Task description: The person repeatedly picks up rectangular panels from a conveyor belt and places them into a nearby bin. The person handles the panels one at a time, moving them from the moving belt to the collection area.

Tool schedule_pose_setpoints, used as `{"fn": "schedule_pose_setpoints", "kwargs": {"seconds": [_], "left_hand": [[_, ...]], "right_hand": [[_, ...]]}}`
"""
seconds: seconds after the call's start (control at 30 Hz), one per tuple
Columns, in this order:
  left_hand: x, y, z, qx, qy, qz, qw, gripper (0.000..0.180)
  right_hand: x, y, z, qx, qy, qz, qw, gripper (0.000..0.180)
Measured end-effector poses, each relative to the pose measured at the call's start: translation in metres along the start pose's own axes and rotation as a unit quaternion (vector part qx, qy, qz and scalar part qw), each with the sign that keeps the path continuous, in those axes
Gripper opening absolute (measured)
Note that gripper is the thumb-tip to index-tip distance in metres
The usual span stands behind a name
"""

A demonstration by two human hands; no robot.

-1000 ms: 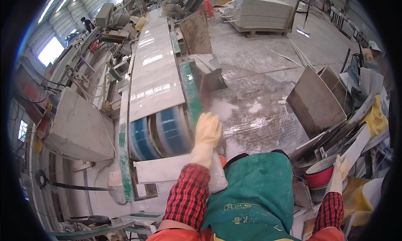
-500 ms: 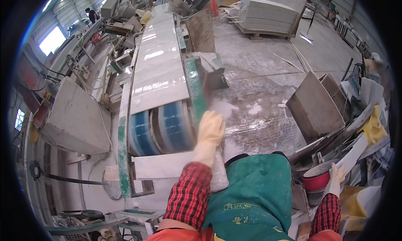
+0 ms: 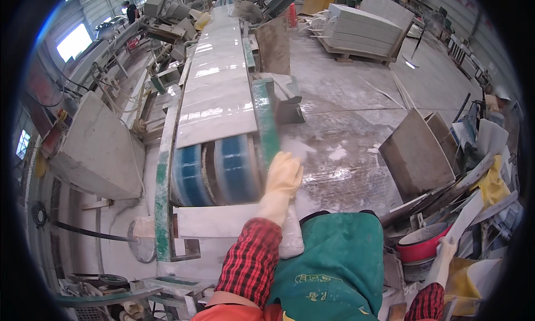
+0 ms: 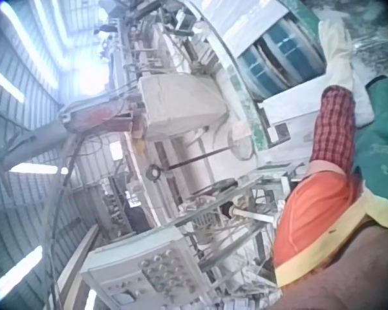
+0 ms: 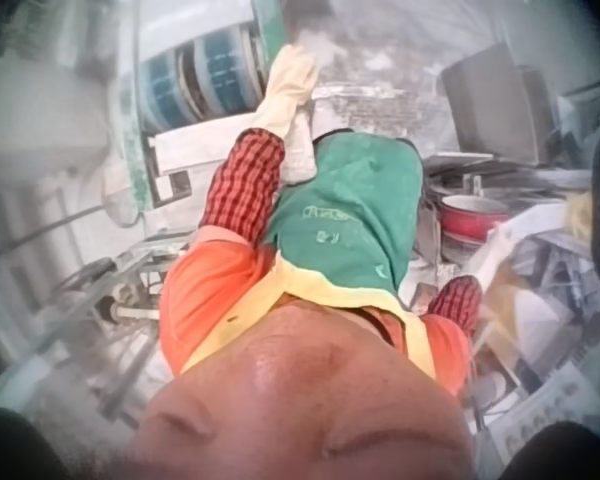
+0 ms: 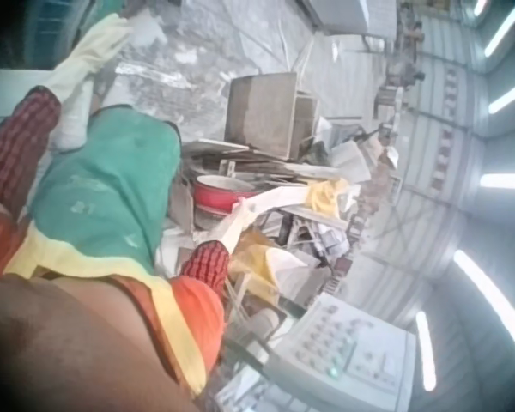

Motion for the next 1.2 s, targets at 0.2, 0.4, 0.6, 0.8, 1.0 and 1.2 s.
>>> {"fn": "schedule_pose_setpoints", "kwargs": {"seconds": [0.2, 0.4, 0.6, 0.8, 1.0, 1.2], "left_hand": [[-0.005, -0.004, -0.002, -0.019, 0.015, 0.005, 1.000, 0.020], [0.030, -0.014, -0.054, -0.194, 0.341, 0.044, 0.919, 0.033], [0.033, -0.036, -0.171, -0.335, 0.709, 0.173, 0.596, 0.061], [-0.010, -0.015, -0.119, -0.336, 0.763, -0.033, 0.552, 0.050], [-0.090, 0.013, -0.039, -0.336, 0.731, -0.200, 0.559, 0.031], [-0.123, 0.028, 0.046, -0.410, 0.656, -0.362, 0.520, 0.030]], "right_hand": [[-0.015, 0.077, 0.125, 0.182, -0.342, 0.079, 0.919, 0.063], [0.061, 0.106, 0.230, -0.011, -0.267, 0.219, 0.938, 0.061], [0.189, 0.137, 0.310, -0.239, -0.203, 0.452, 0.835, 0.066], [0.246, 0.273, 0.428, -0.688, 0.052, 0.442, 0.573, 0.056], [0.282, 0.341, 0.481, -0.826, -0.074, 0.350, 0.436, 0.038], [0.293, 0.245, 0.416, -0.739, 0.046, 0.344, 0.577, 0.044]]}}
Point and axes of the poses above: each hand's wrist, its own y-axis away from the middle knuckle, its own x-axis out of the palm, z = x × y, the point moved 3 cm from there along -y, towards the middle knuckle, and after that the axes turned 2 degrees about z, right-handed, at the moved point
